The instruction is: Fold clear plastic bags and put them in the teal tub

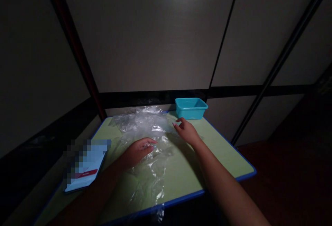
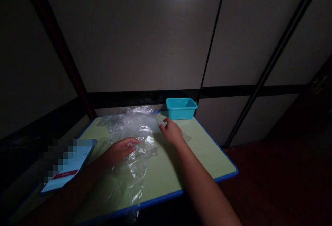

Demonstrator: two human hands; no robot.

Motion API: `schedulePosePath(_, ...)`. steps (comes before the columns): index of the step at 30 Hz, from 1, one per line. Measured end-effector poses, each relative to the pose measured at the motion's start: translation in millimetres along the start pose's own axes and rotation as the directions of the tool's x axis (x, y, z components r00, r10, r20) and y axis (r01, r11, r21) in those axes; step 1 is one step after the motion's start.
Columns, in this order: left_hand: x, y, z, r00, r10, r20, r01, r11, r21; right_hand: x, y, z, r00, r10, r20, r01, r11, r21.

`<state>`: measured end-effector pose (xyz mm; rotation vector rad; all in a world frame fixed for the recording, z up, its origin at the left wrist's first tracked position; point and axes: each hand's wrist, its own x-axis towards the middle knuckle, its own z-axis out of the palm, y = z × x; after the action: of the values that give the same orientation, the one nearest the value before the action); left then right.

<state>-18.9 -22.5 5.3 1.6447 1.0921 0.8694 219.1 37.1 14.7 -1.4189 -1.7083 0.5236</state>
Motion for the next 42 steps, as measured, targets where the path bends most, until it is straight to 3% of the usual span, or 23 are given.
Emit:
schedulePosePath(2,0.7,-0.2,0.3,1.0,0.003,-0.01,-0.003,1.0,0.009,-0.9,-0.6,1.6,0.998,-0.025,0.056,0.021,0.998,0.056)
schedulePosePath(4,-0.2,1.5,0.4,1.0,0.015,-0.018,-0.015,1.0,0.003,-4.8,-2.9,8.0,0.975,-0.072,0.209,0.029,0.979,0.201)
schedulePosePath(7,-3.4,5.6,0.4,0.999,0.036,-0.015,-0.036,0.999,-0.038,-12.2,-5.8,20.1,0.892,-0.154,0.424,-0.043,0.906,0.421)
schedulePosePath(9,-5.3,7.3,0.6,0.999,0.036,-0.009,-0.036,0.997,-0.065,-15.0,-5.5,25.7,0.847,-0.169,0.503,-0.097,0.883,0.459)
schedulePosePath(16,-4.6,0.0,0.0,0.995,0.09,0.047,-0.084,0.99,-0.109,-13.1,-3.6,24.5,0.837,-0.238,0.492,-0.068,0.848,0.526)
schedulePosePath(19,-2.7,-3.6,-1.0,0.994,0.086,0.07,-0.083,0.996,-0.044,-13.2,-7.5,20.5,0.846,-0.24,0.476,-0.064,0.841,0.537)
schedulePosePath(22,-0.8,-4.1,-1.3,0.984,0.177,0.033,-0.18,0.977,0.11,-14.3,-9.8,18.7,0.854,-0.218,0.472,-0.073,0.849,0.523)
schedulePosePath(27,-1.1,-5.4,-1.2,0.932,0.36,-0.027,-0.322,0.862,0.392,-14.3,-5.7,21.8,0.882,-0.064,0.467,-0.12,0.928,0.354)
schedulePosePath(31,-2.7,-10.3,2.9,0.899,0.438,0.009,-0.358,0.723,0.59,-12.0,-3.9,21.2,0.922,0.056,0.384,-0.071,0.997,0.025)
schedulePosePath(36,-0.2,-16.3,8.8,0.896,0.429,0.117,-0.391,0.635,0.666,-12.9,-8.6,17.5,0.947,0.112,0.301,0.026,0.907,-0.419)
schedulePosePath(42,4.9,-19.7,5.2,0.902,0.415,0.12,-0.378,0.622,0.686,-16.1,-16.7,13.1,0.895,0.156,0.417,0.099,0.844,-0.527)
